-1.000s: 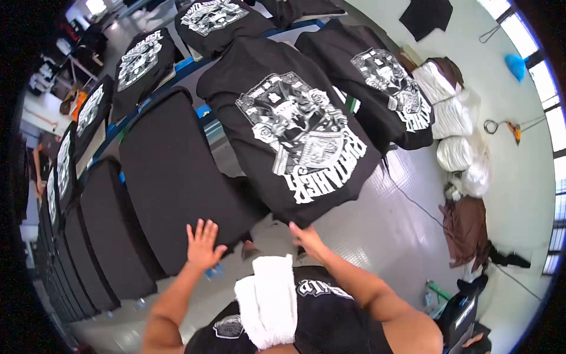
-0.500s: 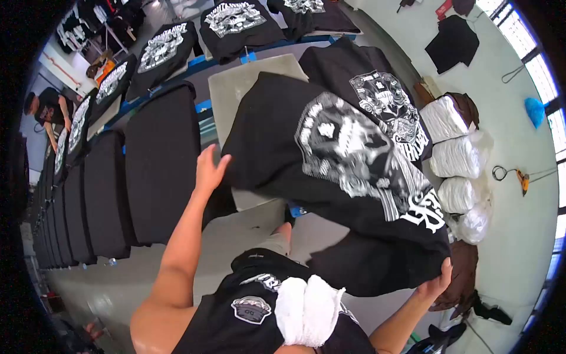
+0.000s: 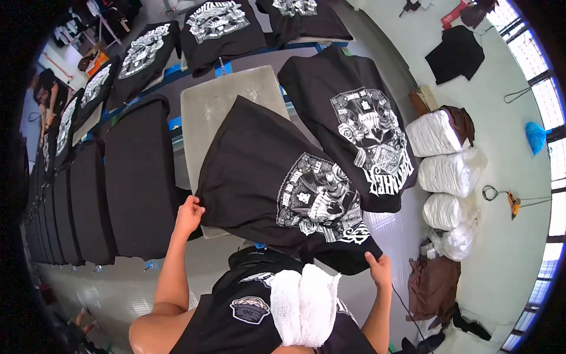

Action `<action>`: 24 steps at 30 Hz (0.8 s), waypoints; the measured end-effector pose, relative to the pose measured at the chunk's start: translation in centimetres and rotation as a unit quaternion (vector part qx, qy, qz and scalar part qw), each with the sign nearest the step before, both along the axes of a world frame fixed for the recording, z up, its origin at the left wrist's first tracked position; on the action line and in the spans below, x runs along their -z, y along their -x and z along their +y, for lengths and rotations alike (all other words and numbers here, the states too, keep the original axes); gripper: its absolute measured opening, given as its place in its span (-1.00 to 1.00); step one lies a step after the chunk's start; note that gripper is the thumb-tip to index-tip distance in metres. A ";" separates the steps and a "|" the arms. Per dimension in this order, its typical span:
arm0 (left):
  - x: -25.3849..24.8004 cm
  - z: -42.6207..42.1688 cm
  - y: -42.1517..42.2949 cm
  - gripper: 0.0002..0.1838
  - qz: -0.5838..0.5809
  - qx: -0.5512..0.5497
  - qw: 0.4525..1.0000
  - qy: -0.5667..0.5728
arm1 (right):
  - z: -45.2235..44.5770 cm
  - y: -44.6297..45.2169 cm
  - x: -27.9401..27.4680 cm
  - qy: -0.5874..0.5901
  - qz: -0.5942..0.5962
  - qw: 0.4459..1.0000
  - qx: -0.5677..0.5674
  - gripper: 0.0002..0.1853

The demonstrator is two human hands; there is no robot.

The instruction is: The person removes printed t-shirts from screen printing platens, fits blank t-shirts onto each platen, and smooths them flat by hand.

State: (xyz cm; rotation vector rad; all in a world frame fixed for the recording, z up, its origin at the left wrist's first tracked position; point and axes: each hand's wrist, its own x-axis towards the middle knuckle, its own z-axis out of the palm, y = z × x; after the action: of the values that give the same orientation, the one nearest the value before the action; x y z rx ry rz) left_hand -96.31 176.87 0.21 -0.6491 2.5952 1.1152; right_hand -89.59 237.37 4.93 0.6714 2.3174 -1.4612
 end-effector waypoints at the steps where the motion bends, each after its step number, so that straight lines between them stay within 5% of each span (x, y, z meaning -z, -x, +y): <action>1: -1.2 0.9 -0.1 -0.58 0.006 -0.011 1.000 -0.004 | 1.2 0.7 1.4 -0.048 -0.018 0.998 -0.029 -0.67; 4: -0.3 1.8 -2.4 -0.58 -0.005 -0.007 0.994 0.112 | 0.3 3.6 0.1 0.109 0.020 0.993 -0.039 -0.67; 7: -3.3 2.8 -2.6 -0.67 0.055 0.048 0.987 0.143 | 2.6 5.8 -1.7 -0.131 -0.169 0.967 -0.141 -0.59; 8: -8.0 5.6 -2.3 -0.78 0.175 0.034 0.979 0.101 | 2.8 5.9 -2.5 -0.246 -0.118 0.939 -0.210 -0.53; 9: -12.4 9.2 -2.0 -0.83 0.360 0.089 0.912 0.176 | 2.5 5.9 -3.4 -0.358 -0.065 0.890 -0.276 -0.47; 10: -17.1 13.0 -2.0 -0.86 0.383 0.159 0.900 0.135 | 2.1 6.1 -4.6 -0.462 -0.006 0.819 -0.339 -0.40; 11: -20.7 17.5 -2.1 -0.86 0.409 0.254 0.869 0.111 | 1.7 7.1 -6.4 -0.295 0.189 0.870 -0.346 -0.18; 14: -25.9 31.5 -5.2 -0.82 0.384 0.453 0.792 0.140 | -5.0 6.0 -18.3 0.000 0.511 0.756 -0.409 -0.11; 15: -26.0 34.7 -6.2 -0.83 0.442 0.457 0.764 0.111 | -4.9 5.5 -20.7 -0.003 0.506 0.716 -0.481 -0.22; 18: -28.9 36.9 -10.4 -0.68 0.432 0.375 0.820 -0.020 | -1.7 4.4 -25.6 -0.027 0.454 0.643 -0.616 -0.53; 21: -24.8 36.4 -13.5 -0.69 0.384 0.363 0.847 -0.054 | 0.9 2.8 -27.5 0.230 0.555 0.621 -0.503 -0.82; 22: -23.0 35.9 -14.6 -0.69 0.404 0.346 0.845 -0.059 | 3.2 4.0 -28.3 0.226 0.528 0.605 -0.552 -0.83; 24: -21.8 35.0 -16.7 -0.70 0.441 0.318 0.837 -0.069 | 5.4 5.6 -28.6 -0.017 0.365 0.771 -0.521 -0.83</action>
State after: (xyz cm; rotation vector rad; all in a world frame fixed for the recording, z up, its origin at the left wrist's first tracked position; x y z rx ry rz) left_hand -79.65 211.84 22.05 0.9538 2.9382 1.5374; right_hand -95.17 242.80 33.57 -1.2654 2.4222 -1.1398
